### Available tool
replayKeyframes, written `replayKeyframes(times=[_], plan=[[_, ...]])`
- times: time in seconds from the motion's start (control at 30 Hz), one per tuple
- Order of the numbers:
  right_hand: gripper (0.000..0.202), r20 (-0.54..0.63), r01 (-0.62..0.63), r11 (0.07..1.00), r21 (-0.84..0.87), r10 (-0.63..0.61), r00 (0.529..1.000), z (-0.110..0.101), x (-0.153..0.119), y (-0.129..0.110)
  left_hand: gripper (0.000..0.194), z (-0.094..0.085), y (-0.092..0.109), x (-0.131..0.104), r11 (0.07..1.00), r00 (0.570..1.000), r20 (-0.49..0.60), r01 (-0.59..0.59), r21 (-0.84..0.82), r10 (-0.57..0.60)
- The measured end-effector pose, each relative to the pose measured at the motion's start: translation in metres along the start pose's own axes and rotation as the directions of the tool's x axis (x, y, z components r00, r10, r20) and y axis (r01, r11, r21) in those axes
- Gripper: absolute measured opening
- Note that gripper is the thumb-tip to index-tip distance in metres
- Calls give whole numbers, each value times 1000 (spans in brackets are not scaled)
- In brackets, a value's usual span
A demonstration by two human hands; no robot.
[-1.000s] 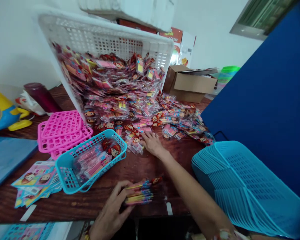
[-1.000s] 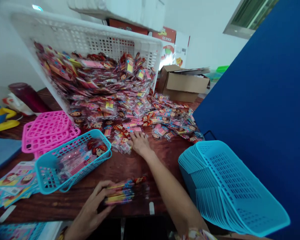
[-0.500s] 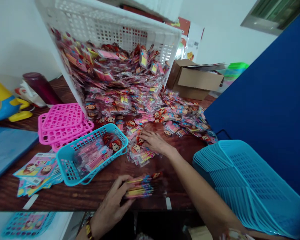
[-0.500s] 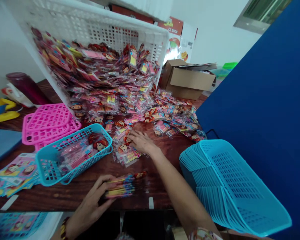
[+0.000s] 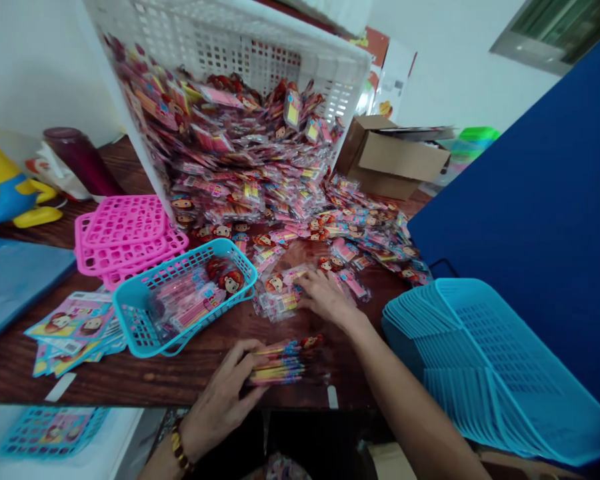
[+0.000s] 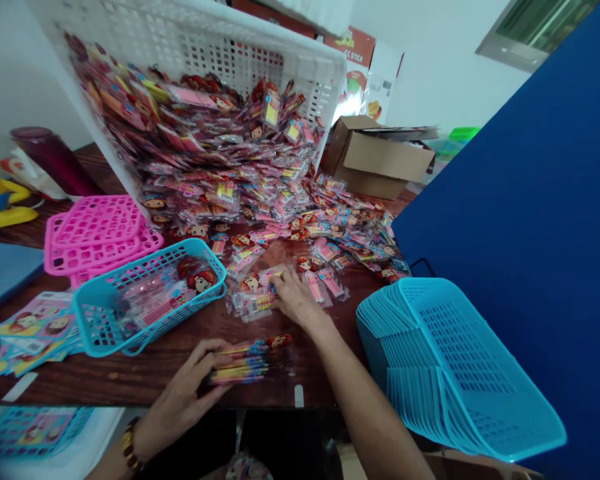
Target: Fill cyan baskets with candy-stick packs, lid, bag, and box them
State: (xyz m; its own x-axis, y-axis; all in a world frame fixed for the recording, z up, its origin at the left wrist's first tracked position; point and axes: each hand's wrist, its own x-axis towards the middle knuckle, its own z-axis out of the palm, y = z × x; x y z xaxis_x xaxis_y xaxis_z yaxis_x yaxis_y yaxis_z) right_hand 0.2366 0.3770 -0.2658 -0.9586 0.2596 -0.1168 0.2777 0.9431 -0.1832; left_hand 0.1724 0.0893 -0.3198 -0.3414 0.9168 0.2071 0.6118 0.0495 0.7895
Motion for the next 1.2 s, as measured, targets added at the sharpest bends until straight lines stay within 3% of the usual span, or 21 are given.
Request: replayKeyframes(times=[0.1, 0.23, 0.33, 0.4, 0.47, 0.6, 0.67, 0.77, 0.87, 0.9, 0.97, 1.03, 1.1, 1.13, 1.2], plan=[[34, 46, -39, 999, 1, 39, 998, 11, -11, -8, 34, 0, 1, -1, 1000, 1000, -1, -2, 0, 2], [19, 165, 15, 999, 38, -21, 986, 10, -35, 3, 33, 0, 1, -1, 1000, 1000, 8, 14, 13, -14], [27, 253, -154, 985, -79, 170, 952, -3, -49, 16, 33, 0, 0, -1, 1000, 1000, 8, 11, 12, -12], [32, 237, -296, 934, -200, 339, 910, -14, -48, 21, 33, 0, -1, -1, 1000, 1000, 5, 14, 13, -14], [32, 173, -349, 909, -228, 391, 904, -21, -38, 21, 33, 0, -1, -1, 1000, 1000, 5, 13, 15, -13], [41, 33, -129, 987, -97, 133, 991, -15, -5, 5, 33, 0, 0, 0, 1000, 1000, 13, 7, 18, -7], [44, 5, -48, 994, -95, 49, 999, -6, 5, -3, 32, -1, 1, 0, 1000, 1000, 7, 8, 20, -8], [26, 6, -11, 996, -94, 11, 1000, 6, 1, -6, 32, -1, 3, 0, 1000, 1000, -3, 4, 18, -4], [13, 19, 45, 997, 59, -46, 999, 10, -12, 4, 34, -2, 4, 0, 1000, 1000, -9, 11, 19, -11], [12, 14, 14, 989, 146, -16, 1000, 10, -15, 9, 34, -2, 4, 0, 1000, 1000, -9, 11, 18, -11], [17, -19, -157, 942, 296, 170, 985, 7, -17, 22, 33, -2, 3, 0, 1000, 1000, -7, 6, 11, -6], [24, -58, -398, 864, 309, 435, 899, 2, -14, 33, 33, -2, 2, 0, 1000, 1000, -4, 2, 4, -2], [33, -149, -563, 808, 173, 587, 796, -2, -7, 36, 33, -1, 1, 0, 1000, 1000, -5, 7, 6, -7], [37, -202, -581, 809, 91, 586, 784, -3, -2, 34, 33, -1, 1, 0, 1000, 1000, -3, 12, 9, -12], [46, -250, -450, 893, -33, 428, 868, -3, 8, 24, 33, -1, 1, 1, 1000, 1000, 0, 16, 15, -16]])
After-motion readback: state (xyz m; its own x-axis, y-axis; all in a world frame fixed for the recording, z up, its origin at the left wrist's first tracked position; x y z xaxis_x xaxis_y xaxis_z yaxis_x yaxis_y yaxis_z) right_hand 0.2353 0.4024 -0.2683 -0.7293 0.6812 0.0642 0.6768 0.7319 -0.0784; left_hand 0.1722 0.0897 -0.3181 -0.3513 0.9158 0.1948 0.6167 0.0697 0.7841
